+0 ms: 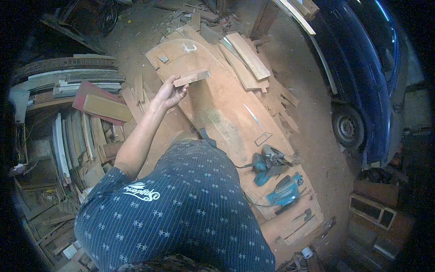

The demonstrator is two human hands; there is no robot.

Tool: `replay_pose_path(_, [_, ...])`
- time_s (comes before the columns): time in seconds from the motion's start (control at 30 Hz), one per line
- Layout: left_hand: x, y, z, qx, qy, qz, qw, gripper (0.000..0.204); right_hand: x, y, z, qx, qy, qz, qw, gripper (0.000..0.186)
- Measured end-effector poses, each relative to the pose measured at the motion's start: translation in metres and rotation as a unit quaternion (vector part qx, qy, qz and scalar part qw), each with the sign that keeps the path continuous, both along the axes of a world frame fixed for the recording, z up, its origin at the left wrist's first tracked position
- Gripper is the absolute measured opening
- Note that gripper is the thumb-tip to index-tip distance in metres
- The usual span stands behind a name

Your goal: The person uses a circular saw to cut several pieces of wood on a workbench. They handle the wood pieces, align them, and make cuts, occasionally inspecting the results. The person also uses a hammer to tap a small piece of wood.

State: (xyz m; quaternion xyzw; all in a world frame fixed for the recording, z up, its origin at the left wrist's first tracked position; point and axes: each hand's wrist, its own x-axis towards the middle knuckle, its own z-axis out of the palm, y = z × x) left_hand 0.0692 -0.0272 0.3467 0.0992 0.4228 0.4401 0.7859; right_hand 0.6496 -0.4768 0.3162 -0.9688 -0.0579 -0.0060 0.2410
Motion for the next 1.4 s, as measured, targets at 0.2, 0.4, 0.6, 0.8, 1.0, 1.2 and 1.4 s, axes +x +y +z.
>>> replay_pose_path(0.2, [-0.01,-0.017,-0.023,-0.047,0.051,-0.06,0.996,0.035,-0.032,-0.053,-0.115,-0.106,0.087,0.071,0.988,0.068])
replay_pose_path(0.4, [0.022,-0.093,-0.139,-0.104,0.252,-0.073,0.959,0.053,-0.029,-0.077,-0.158,0.023,0.117,0.092,0.989,0.061])
replay_pose_path(0.6, [0.023,-0.123,-0.228,-0.008,0.612,-0.099,0.784,0.073,0.018,-0.092,-0.154,0.217,0.339,-0.089,0.911,0.033])
replay_pose_path(0.8, [0.023,-0.077,-0.26,0.027,0.563,-0.007,0.826,0.075,-0.057,-0.057,0.023,0.364,0.348,-0.13,0.854,0.011])
replay_pose_path(1.0, [0.013,-0.02,-0.317,0.067,0.46,-0.138,0.875,0.055,-0.157,0.022,0.189,0.35,0.168,0.03,0.921,0.035])
replay_pose_path(1.2, [-0.031,0.019,-0.263,0.123,0.477,-0.263,0.829,0.05,-0.255,0.132,0.207,0.467,0.343,0.085,0.811,0.056])
replay_pose_path(1.4, [-0.068,0.122,-0.265,0.271,0.637,-0.246,0.678,0.054,-0.333,0.229,0.086,0.376,0.513,0.182,0.75,0.063])
